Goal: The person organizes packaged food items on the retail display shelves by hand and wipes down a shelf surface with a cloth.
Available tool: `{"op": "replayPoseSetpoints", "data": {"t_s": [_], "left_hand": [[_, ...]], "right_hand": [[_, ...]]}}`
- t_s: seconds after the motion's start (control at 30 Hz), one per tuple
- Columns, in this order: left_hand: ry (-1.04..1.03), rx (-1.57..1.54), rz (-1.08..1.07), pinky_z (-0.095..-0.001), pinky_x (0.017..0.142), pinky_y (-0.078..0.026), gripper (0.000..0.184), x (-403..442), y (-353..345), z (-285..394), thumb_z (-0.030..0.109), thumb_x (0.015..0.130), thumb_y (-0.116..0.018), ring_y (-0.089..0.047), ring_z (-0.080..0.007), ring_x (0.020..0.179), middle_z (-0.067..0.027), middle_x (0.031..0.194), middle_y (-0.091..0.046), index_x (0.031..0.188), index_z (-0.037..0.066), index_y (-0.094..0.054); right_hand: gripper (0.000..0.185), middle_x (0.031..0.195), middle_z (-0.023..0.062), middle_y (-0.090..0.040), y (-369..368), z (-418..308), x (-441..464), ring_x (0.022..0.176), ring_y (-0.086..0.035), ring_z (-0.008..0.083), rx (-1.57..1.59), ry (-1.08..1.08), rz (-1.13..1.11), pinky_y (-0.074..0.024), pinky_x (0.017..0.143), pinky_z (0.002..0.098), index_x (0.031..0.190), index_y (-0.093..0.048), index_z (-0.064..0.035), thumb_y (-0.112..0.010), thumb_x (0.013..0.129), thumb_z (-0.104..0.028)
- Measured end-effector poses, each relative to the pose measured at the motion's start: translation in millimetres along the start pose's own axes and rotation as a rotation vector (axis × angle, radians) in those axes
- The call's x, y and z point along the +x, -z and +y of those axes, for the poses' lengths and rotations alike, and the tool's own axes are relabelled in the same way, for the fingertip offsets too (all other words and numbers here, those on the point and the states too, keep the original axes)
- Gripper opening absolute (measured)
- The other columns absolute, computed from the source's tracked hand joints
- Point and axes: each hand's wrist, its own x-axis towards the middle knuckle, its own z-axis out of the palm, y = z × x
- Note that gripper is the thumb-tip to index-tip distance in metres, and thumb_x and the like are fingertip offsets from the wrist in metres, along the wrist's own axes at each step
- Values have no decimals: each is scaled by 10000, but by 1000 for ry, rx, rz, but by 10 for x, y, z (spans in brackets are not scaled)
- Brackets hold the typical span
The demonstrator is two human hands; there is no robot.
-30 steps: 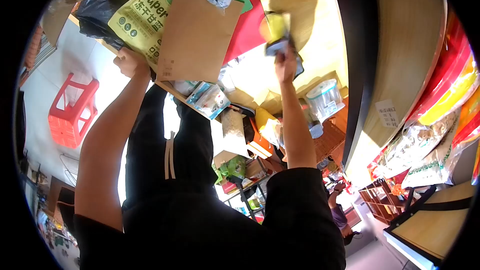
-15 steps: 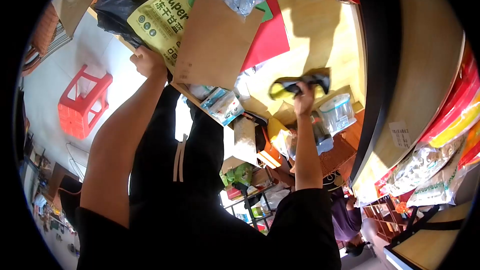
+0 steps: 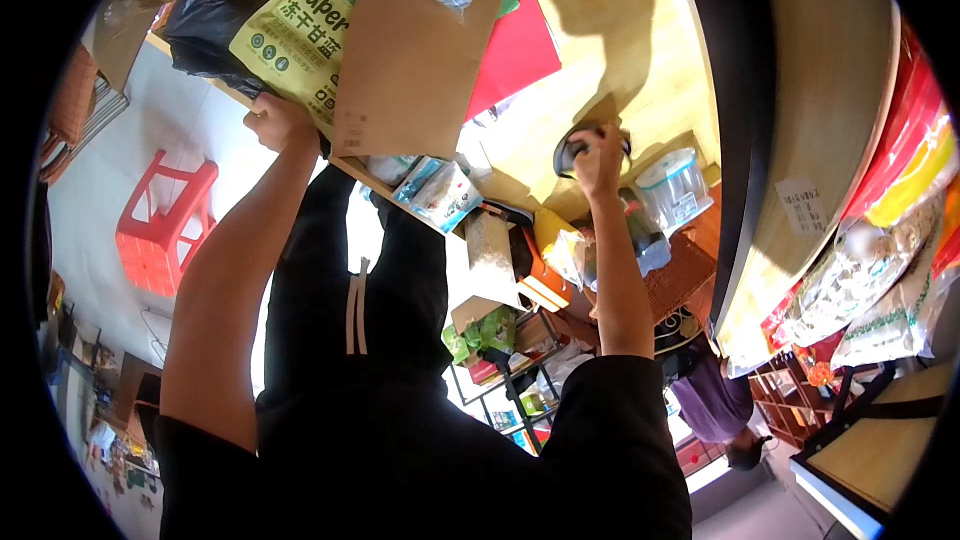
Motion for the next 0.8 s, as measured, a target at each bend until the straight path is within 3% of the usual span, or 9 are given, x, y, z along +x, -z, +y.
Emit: {"op": "replayPoseSetpoints", "data": {"t_s": [0.07, 0.13, 0.23, 0.3, 0.4, 0.43, 0.57, 0.63, 0.8], "left_hand": [[-7, -3, 4, -511, 793, -452, 550, 5, 0, -10, 432, 856, -292, -585, -459, 878, -304, 934, -606, 1056, -46, -477], [-3, -2, -1, -510, 793, -454, 557, 14, 0, -15, 437, 854, -291, -586, -456, 879, -304, 941, -605, 1057, -47, -479], [10, -14, -9, -510, 795, -455, 569, 5, -5, -2, 444, 852, -289, -587, -452, 883, -304, 949, -602, 1064, -49, -481], [23, -25, -12, -510, 795, -456, 575, -16, 8, 14, 446, 851, -289, -587, -450, 885, -305, 951, -601, 1069, -50, -482], [21, -16, -8, -511, 789, -460, 581, -12, 9, 20, 445, 851, -288, -590, -445, 887, -307, 956, -599, 1082, -52, -484], [8, -22, -4, -511, 783, -463, 581, -4, 4, 3, 442, 852, -287, -590, -447, 883, -307, 958, -597, 1086, -52, -483], [-7, 15, 9, -509, 774, -470, 582, 17, -5, -22, 441, 851, -292, -591, -452, 877, -308, 966, -594, 1088, -55, -483], [3, -6, -6, -506, 773, -474, 580, -12, 14, 20, 440, 852, -294, -593, -450, 878, -309, 965, -594, 1088, -55, -481], [64, -34, -59, -486, 760, -493, 574, -122, 120, 107, 436, 860, -298, -601, -431, 882, -297, 978, -596, 1108, -53, -471]], "right_hand": [[233, 1123, 188, -530, 51, 74, 133, 1023, -545, 341, 372, -501, 15, -494, 810, 393, 1010, -615, -105, -617, 778, -123], [546, 987, 175, -585, 59, 4, 130, 929, -619, 349, 852, -1018, 64, -579, 627, 428, 1271, -355, -129, -636, 851, -336], [629, 873, 231, -592, -240, 63, 7, 626, -646, 404, 1025, -1016, -59, -570, 501, 452, 1293, -245, -131, -642, 846, -325], [382, 889, 154, -585, -190, -216, -102, 686, -639, 302, 753, -715, 47, -549, 562, 394, 1147, -501, -75, -667, 827, -204], [372, 934, 182, -600, -109, -72, -143, 891, -587, 361, 174, -72, 53, -474, 784, 395, 1107, -586, -93, -705, 758, -142], [395, 952, 180, -594, -45, -13, -81, 894, -583, 366, 141, -47, 101, -476, 787, 414, 1132, -576, -81, -688, 757, -138], [329, 1059, 204, -599, 86, -167, 139, 940, -584, 378, 180, -739, 250, -472, 785, 454, 1086, -575, -67, -631, 768, -130], [293, 1094, 200, -597, -331, -124, 96, 903, -599, 381, 98, -190, 395, -478, 741, 479, 1038, -577, -67, -648, 762, -133], [315, 848, 135, -565, -348, -613, -318, 767, -604, 330, 173, 423, -88, -514, 647, 387, 1025, -580, -110, -667, 725, -65]]}}
